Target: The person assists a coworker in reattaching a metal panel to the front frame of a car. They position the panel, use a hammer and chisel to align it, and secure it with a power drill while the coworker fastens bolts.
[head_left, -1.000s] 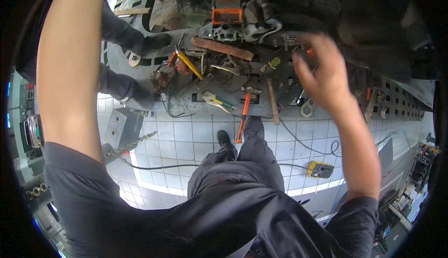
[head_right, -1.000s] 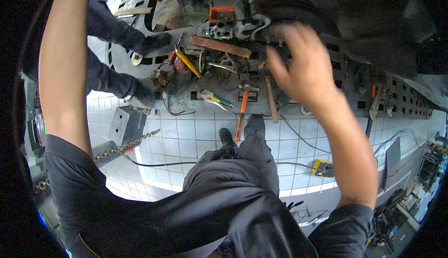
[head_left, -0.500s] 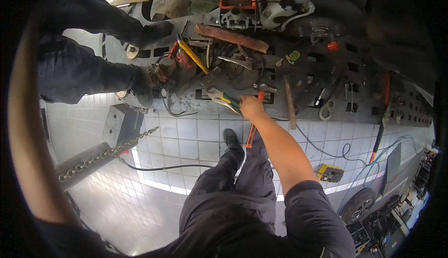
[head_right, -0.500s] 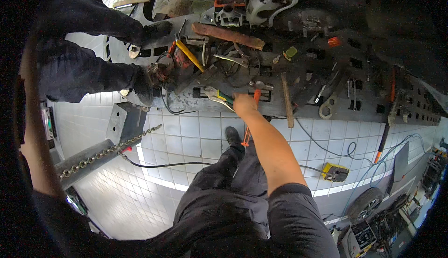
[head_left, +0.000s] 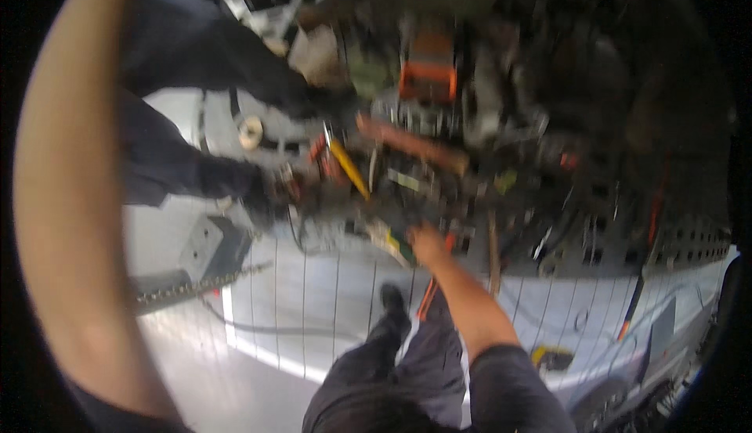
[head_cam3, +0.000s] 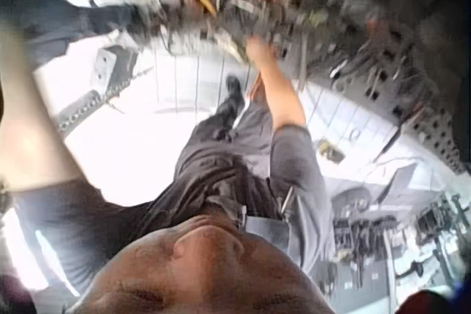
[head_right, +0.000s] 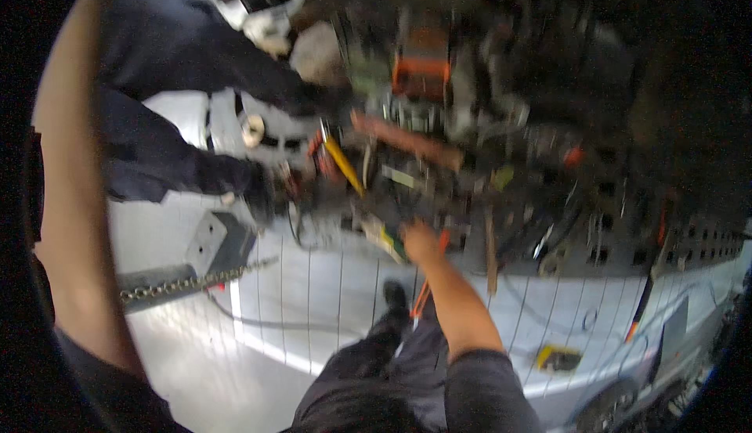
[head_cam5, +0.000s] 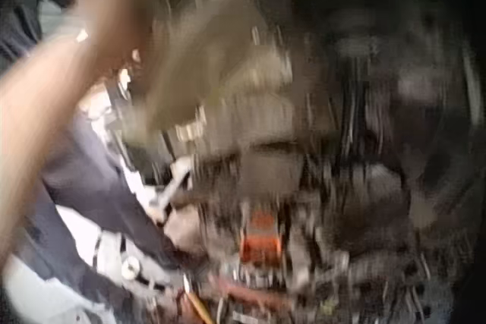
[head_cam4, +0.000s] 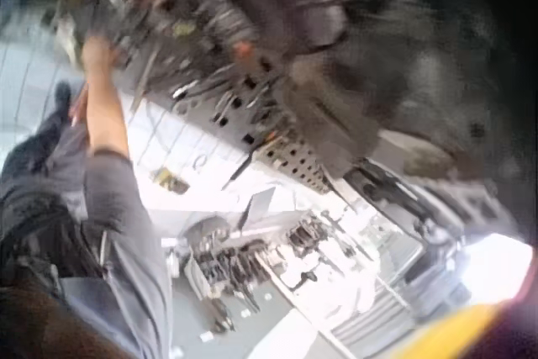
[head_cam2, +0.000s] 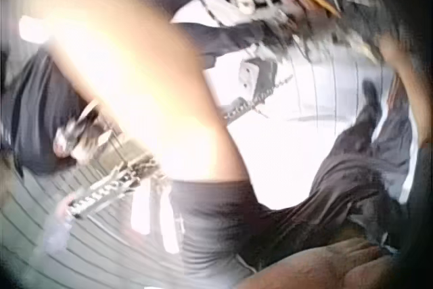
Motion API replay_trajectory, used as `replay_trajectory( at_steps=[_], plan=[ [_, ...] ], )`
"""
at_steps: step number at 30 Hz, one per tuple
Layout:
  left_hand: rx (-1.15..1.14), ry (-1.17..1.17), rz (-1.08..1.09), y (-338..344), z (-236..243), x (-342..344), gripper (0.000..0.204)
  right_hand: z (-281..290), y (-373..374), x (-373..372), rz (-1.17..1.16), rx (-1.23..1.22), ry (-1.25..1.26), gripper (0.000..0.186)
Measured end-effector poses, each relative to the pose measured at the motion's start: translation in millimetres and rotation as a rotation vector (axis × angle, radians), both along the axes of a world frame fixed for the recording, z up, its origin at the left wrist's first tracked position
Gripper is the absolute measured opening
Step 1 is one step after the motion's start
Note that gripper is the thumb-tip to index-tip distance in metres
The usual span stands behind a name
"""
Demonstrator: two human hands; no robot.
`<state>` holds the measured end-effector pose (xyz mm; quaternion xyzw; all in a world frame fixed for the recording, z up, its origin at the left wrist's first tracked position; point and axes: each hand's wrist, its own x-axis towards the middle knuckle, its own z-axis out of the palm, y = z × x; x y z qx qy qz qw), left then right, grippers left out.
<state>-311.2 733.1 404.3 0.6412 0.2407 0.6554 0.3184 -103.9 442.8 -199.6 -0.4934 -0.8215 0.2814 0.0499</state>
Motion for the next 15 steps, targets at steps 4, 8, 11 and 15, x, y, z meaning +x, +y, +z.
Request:
replay_trajectory(
  at_steps=[4, 8, 11, 15],
  plan=[
    [-0.028, -0.062, 0.096, 12.2, 16.1, 7.2, 0.027, 160.3, -4.6, 28.8, -0.114, -0.152, 0.278, 0.017],
    [-0.077, -0.135, 0.112, 29.3, 33.6, 18.3, 0.026, 407.6, 45.9, 57.9, -0.074, -0.049, 0.643, 0.022],
    [-0.233, -0.286, -0.003, -7.0, 40.5, 22.8, 0.027, 567.1, 69.6, 96.2, 0.253, 0.592, 0.785, 0.053],
    [-0.308, -0.376, -0.072, -43.2, 65.6, 29.1, 0.035, 741.1, 101.0, 124.8, 0.311, 1.153, 0.715, 0.03]
  ],
)
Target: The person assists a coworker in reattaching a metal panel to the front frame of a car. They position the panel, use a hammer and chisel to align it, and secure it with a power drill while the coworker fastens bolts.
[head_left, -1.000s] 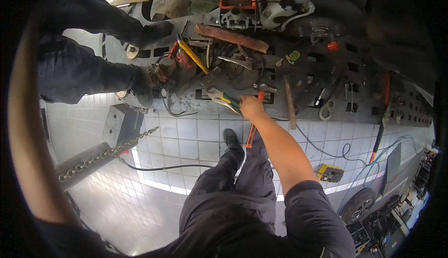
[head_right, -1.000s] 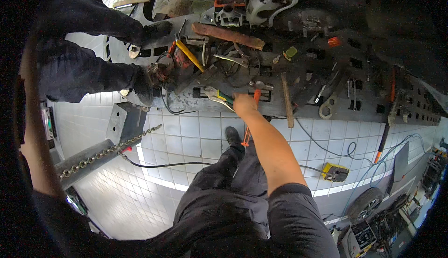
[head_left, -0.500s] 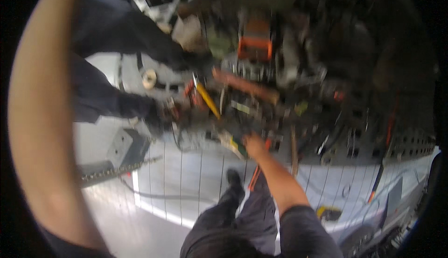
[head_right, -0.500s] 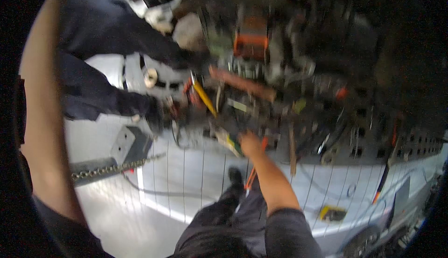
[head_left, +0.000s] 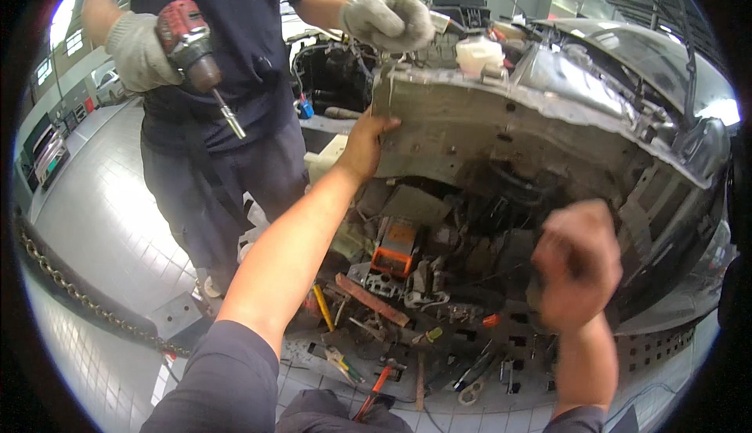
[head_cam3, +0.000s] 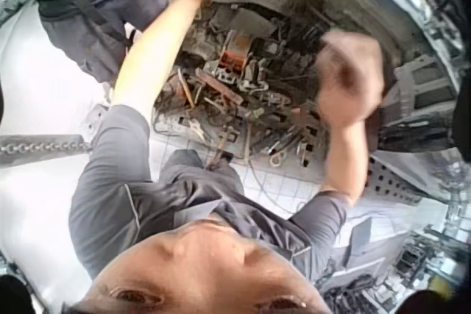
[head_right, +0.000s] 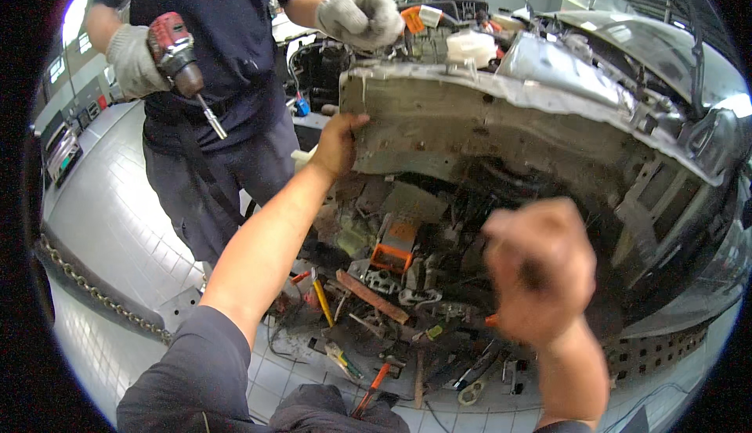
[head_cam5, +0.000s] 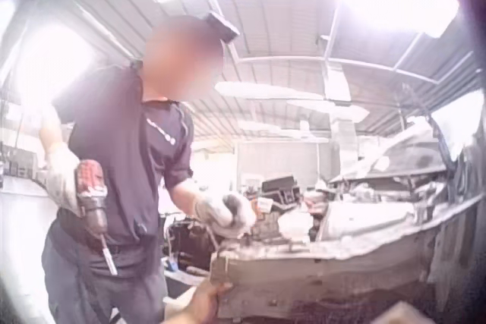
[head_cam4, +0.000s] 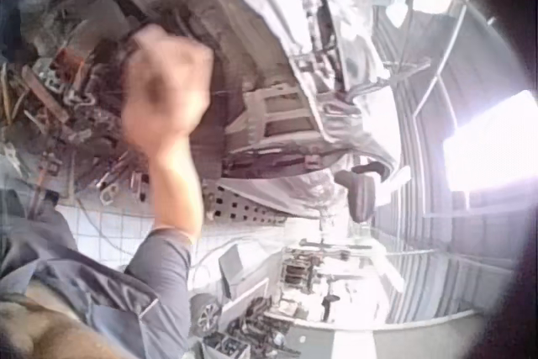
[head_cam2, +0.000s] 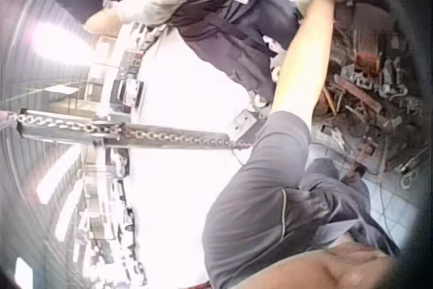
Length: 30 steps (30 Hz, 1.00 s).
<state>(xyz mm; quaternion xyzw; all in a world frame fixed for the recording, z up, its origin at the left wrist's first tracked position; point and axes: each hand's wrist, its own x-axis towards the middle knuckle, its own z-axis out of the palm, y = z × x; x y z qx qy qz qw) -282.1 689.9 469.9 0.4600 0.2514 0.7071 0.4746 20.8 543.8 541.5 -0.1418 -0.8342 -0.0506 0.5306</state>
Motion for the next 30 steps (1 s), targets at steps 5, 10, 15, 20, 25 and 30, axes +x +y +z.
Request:
replay_trajectory(
  at_steps=[5, 10, 15, 20, 25, 30],
  plan=[
    [0.029, -0.011, -0.18, 4.3, 2.7, 5.0, 0.046, 131.6, 49.4, -41.7, -0.377, -0.202, -0.009, 0.023],
    [0.066, 0.006, -0.338, -0.7, 5.4, -4.1, 0.058, 158.6, 109.5, -60.0, -0.431, -0.425, -0.073, 0.025],
    [0.094, -0.005, -0.387, -5.8, 25.2, -12.0, 0.065, 157.9, 126.7, -68.7, -0.227, -0.371, 0.064, 0.027],
    [0.215, 0.054, -0.408, 15.1, 32.4, -17.9, 0.062, 155.4, 123.5, -81.5, -0.536, -0.156, -0.053, 0.027],
    [0.095, -0.029, -0.173, 12.7, 15.6, -11.1, 0.066, 157.2, 117.6, -75.9, -0.504, -0.304, 0.026, 0.028],
    [0.096, 0.012, -0.278, 24.0, 25.6, -6.8, 0.089, 167.5, 69.0, -68.2, -0.374, -0.607, 0.221, 0.033]
  ],
)
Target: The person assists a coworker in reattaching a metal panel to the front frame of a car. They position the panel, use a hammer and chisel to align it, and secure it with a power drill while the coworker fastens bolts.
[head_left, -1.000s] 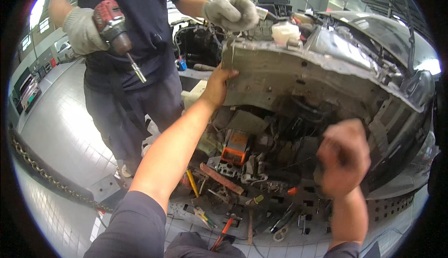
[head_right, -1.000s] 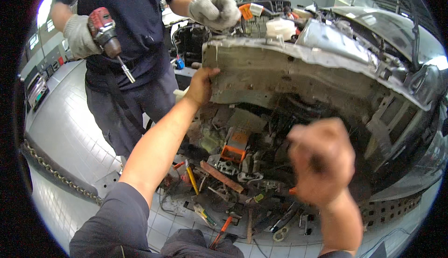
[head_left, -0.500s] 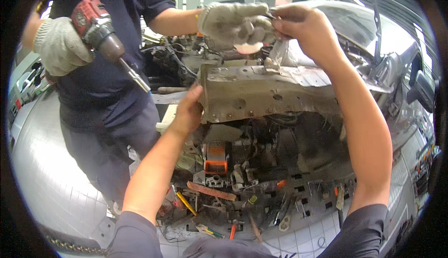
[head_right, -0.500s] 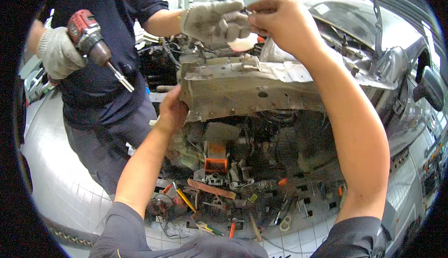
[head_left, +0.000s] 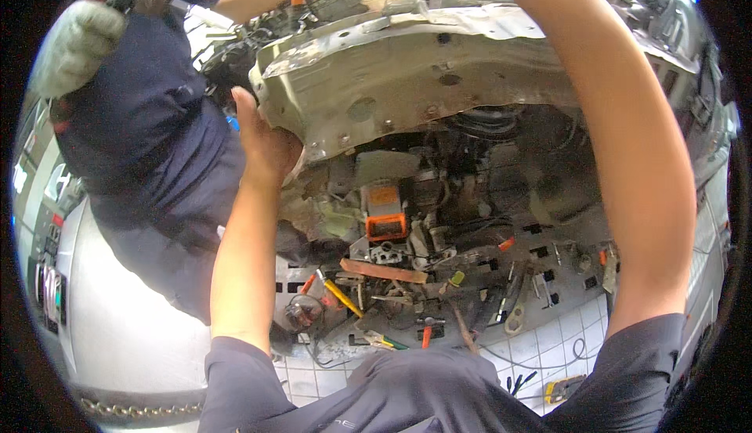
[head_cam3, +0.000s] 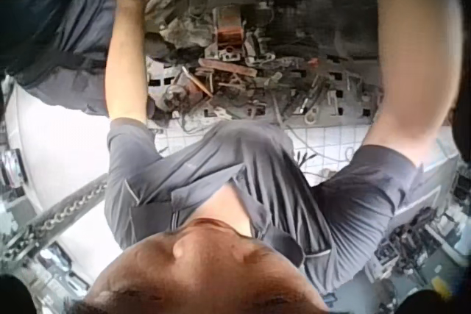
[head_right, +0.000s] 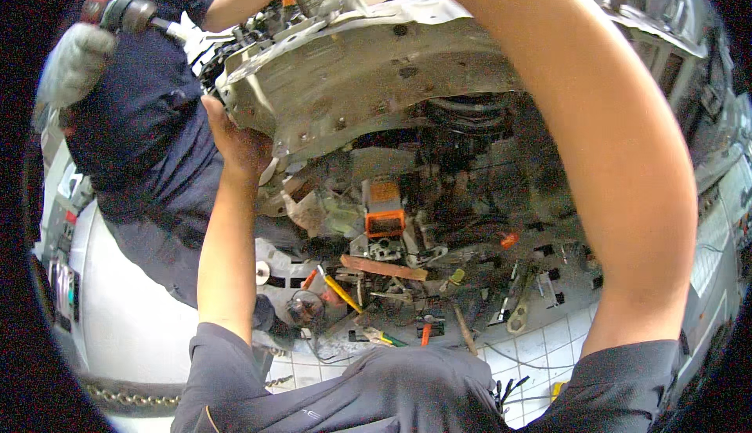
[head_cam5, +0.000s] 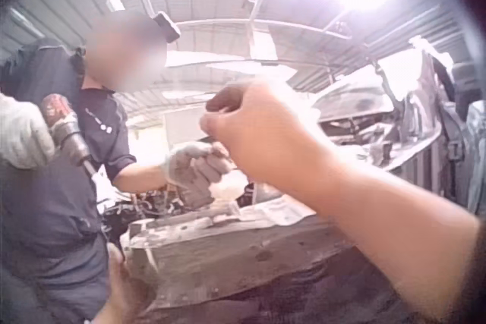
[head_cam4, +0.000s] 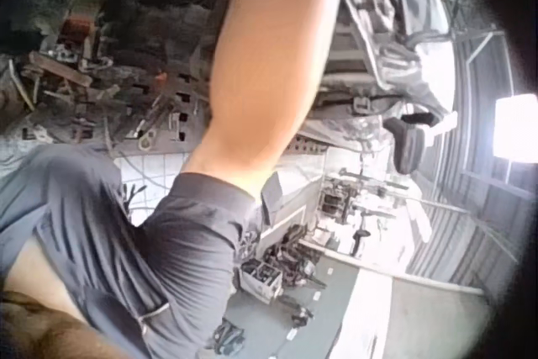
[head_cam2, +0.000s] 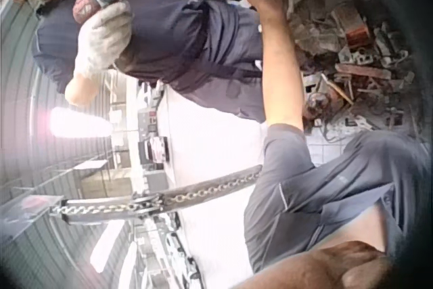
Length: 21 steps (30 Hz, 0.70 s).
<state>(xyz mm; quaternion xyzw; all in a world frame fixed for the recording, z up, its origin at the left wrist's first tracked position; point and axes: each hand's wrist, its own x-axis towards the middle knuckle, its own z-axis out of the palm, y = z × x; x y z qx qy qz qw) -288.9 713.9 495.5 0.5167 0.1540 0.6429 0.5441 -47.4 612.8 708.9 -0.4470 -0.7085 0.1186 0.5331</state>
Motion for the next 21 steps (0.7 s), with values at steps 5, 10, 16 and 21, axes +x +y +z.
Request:
replay_trajectory(
  at_steps=[5, 10, 16, 21],
  plan=[
    [0.064, -0.075, -0.268, 6.0, 14.2, -22.4, 0.079, -175.6, -28.0, -35.3, 0.526, 0.442, -0.008, 0.015],
    [-0.092, -0.007, -0.195, 2.0, 53.3, -9.6, 0.06, -315.7, 18.3, -118.2, 0.385, -0.463, 0.128, 0.05],
    [0.004, -0.088, -0.079, -2.9, 43.5, -7.7, 0.043, -297.8, 41.9, -161.5, 0.458, -0.525, 0.232, 0.042],
    [0.153, -0.124, -0.082, -6.9, 31.4, -8.8, 0.03, -327.9, 65.8, -196.5, 0.421, -0.349, 0.155, 0.034]
  ],
)
